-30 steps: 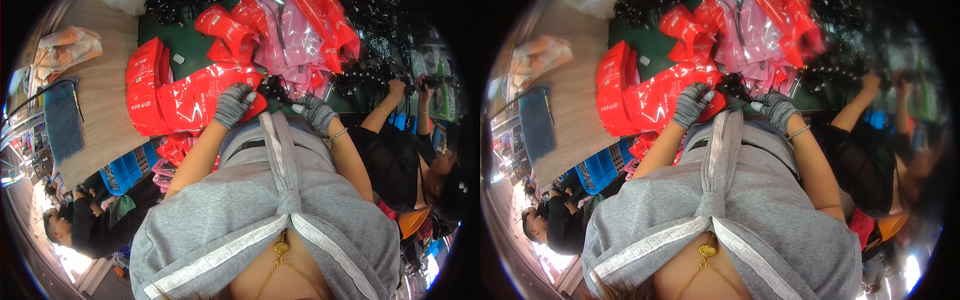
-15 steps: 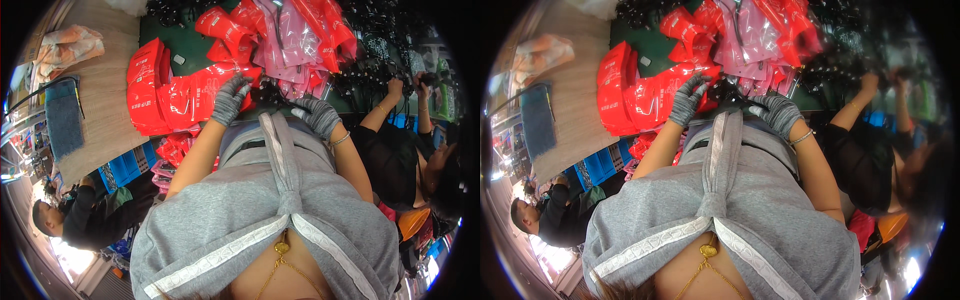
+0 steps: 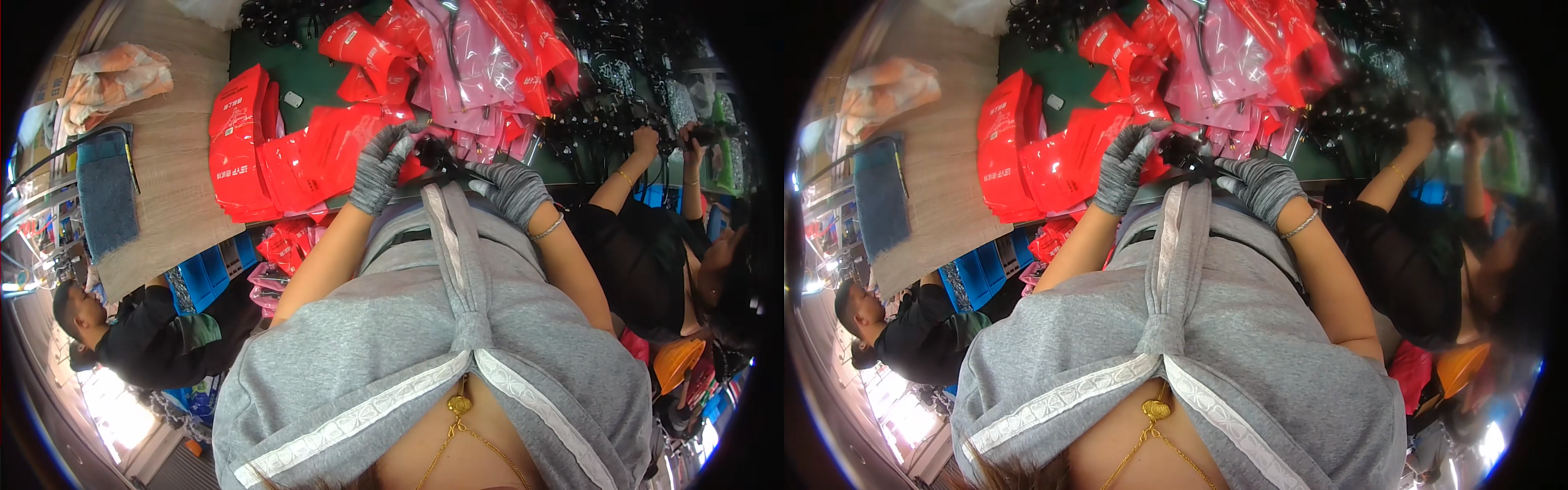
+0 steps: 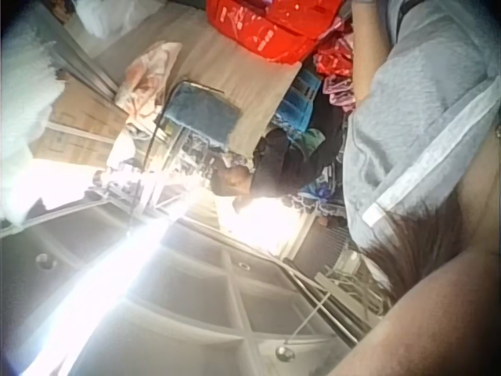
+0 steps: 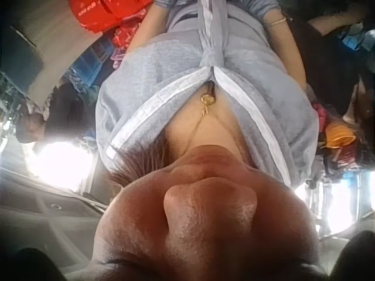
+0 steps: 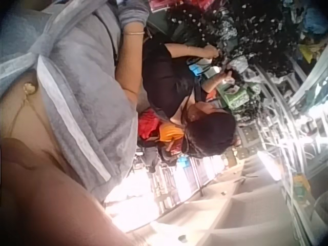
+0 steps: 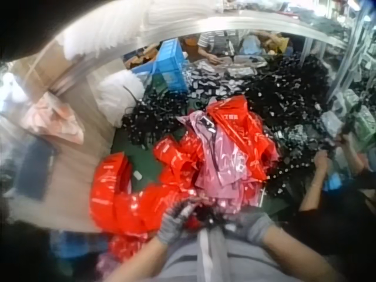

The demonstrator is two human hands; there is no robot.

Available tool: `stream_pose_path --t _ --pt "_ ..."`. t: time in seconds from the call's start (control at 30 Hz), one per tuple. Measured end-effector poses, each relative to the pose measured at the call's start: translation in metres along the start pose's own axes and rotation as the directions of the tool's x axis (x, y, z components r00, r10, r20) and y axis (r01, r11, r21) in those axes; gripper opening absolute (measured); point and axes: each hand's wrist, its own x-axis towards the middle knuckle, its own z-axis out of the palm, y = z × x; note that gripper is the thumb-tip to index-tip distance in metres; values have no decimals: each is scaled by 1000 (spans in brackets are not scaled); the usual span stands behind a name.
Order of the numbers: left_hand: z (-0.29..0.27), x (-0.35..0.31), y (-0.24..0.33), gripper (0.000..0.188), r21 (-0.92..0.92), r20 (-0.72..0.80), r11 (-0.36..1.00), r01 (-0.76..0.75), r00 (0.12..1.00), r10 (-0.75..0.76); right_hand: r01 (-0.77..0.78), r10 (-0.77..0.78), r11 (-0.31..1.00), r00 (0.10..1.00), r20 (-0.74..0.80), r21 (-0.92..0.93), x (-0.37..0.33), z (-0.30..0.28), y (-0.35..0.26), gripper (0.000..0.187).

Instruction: Packaging items into plastic bags at a workstation.

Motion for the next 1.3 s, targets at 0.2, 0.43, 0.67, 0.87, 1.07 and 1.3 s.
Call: stream_pose_path --t 0.2,0.43,0.67,0.87,1.07,1.3 --pt "1 -4 -11 30 198 127 968 -155 983 132 14 9 977 994 112 -211 10 -29 -37 43" --pt "-4 -3 31 22 237 -30 962 -137 989 148 202 -181 944 978 101 -262 23 -51 -66 36" --pt "-10 2 25 22 183 20 936 -300 953 302 198 -173 955 977 127 -222 32 -50 -71 29" --pt "7 -19 52 15 376 77 891 -255 967 245 28 -27 999 999 42 -29 36 -63 -73 33" --pt "-5 2 83 18 784 284 398 -477 844 454 -88 78 994 989 128 72 30 -79 -92 35" --pt "16 11 93 22 797 318 284 -533 770 553 -102 69 926 992 104 362 50 -66 -60 38"
